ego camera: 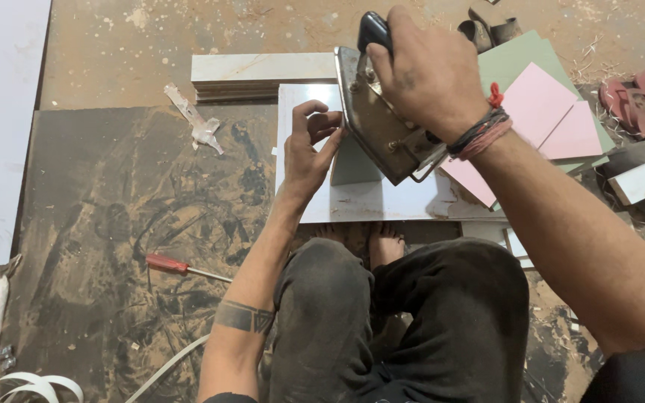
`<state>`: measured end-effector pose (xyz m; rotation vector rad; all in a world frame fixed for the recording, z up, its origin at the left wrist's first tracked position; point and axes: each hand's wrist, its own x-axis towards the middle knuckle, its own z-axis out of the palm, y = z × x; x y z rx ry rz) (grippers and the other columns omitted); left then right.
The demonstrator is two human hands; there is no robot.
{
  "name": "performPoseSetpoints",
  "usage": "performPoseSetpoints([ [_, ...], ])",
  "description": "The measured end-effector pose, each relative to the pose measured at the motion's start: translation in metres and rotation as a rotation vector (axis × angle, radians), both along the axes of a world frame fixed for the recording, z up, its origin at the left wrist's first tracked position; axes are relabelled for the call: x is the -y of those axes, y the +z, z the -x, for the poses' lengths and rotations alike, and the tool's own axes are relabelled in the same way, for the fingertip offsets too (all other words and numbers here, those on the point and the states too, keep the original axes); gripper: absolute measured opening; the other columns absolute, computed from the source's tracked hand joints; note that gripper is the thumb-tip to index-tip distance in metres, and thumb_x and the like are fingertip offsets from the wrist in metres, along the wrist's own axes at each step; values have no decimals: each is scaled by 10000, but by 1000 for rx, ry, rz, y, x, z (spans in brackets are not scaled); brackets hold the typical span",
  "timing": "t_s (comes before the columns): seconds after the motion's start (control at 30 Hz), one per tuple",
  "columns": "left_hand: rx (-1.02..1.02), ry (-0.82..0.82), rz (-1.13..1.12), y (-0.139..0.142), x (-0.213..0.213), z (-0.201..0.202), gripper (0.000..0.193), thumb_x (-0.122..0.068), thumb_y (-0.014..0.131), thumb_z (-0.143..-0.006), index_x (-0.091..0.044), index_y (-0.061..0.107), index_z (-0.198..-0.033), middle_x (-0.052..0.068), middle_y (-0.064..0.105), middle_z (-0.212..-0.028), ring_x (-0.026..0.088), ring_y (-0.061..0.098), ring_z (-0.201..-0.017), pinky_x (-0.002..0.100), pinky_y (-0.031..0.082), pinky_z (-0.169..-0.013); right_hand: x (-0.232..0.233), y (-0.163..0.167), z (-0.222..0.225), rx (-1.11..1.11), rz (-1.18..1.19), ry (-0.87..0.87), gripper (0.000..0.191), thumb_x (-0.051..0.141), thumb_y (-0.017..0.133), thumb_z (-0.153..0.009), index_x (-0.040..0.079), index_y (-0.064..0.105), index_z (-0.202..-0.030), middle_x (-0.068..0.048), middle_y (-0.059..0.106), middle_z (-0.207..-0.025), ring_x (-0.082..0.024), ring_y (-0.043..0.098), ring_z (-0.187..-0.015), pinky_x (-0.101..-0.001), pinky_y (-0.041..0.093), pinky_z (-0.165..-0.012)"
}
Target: The person sits on the workshop floor and applies white edge banding tape to the edges of laminated boards using a hand-held edge-banding iron. They press the heated iron along the taped edge, then press and align the band by hand, working on one board edge at a time.
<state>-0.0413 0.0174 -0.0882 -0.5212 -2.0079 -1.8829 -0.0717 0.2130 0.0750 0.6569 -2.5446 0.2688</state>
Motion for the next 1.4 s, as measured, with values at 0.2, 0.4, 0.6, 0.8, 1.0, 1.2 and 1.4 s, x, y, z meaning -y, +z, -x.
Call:
performPoseSetpoints([
  [0.2, -54, 13, 13, 0, -5, -4, 436, -55, 720, -1026, -90, 381, -1297, 157, 765, -1175, 236, 757, -1127, 365, 627, -1003, -6, 3, -4, 20, -48, -10, 327, 322, 652, -1077, 1, 588, -1085, -201, 667, -698, -418, 665, -628, -513, 514, -563],
  [0.4, -136, 70, 148, 6, -8, -7, 300, -31, 727, -999, -68, 600, -1268, 99, 755, -1157, 198, 753, -1127, 358, 631, -1008, -25, 10, -9, 71, -47, -53, 327, 323, 639, -1092, 2, 592, -1134, -203, 670, -708, -412, 668, -620, -511, 517, -555],
  [0.6, -111, 211, 125, 9, -17, -19, 261, -40, 748, -973, -64, 699, -1228, 78, 771, -1145, 168, 755, -1087, 335, 622, -964, -25, 4, -8, 51, -39, -58, 333, 332, 654, -1078, 7, 597, -1124, -198, 675, -711, -424, 664, -633, -527, 508, -565],
  [0.8, -322, 297, 285, 16, -11, -23, 272, -18, 732, -985, -80, 713, -1250, 123, 742, -1229, 262, 755, -1134, 343, 630, -957, -24, 0, -6, 46, -23, -27, 334, 321, 658, -1083, 2, 605, -1168, -203, 677, -730, -424, 665, -659, -530, 505, -582],
  [1.0, -459, 336, 502, 23, -9, -26, 288, -49, 734, -969, -22, 702, -1253, 153, 738, -1209, 301, 718, -1111, 400, 578, -1000, -22, -2, -4, 58, -35, -29, 331, 328, 656, -1080, 9, 604, -1154, -207, 678, -738, -431, 661, -659, -537, 501, -584],
  [1.2, -52, 93, -44, -2, -16, -17, 220, -66, 722, -1004, -34, 729, -1222, 112, 758, -1213, 205, 730, -1142, 338, 602, -1033, -20, -3, -8, 56, -32, -9, 332, 335, 659, -1079, 13, 598, -1135, -213, 693, -790, -438, 668, -690, -539, 510, -598],
  [1.4, 8, 14, -140, -6, -15, -14, 202, -66, 723, -1005, -39, 678, -1200, 99, 738, -1170, 201, 723, -1129, 343, 606, -1045, -15, 0, -10, 68, -56, -22, 335, 339, 660, -1080, 13, 592, -1120, -217, 686, -773, -441, 665, -679, -533, 513, -594],
])
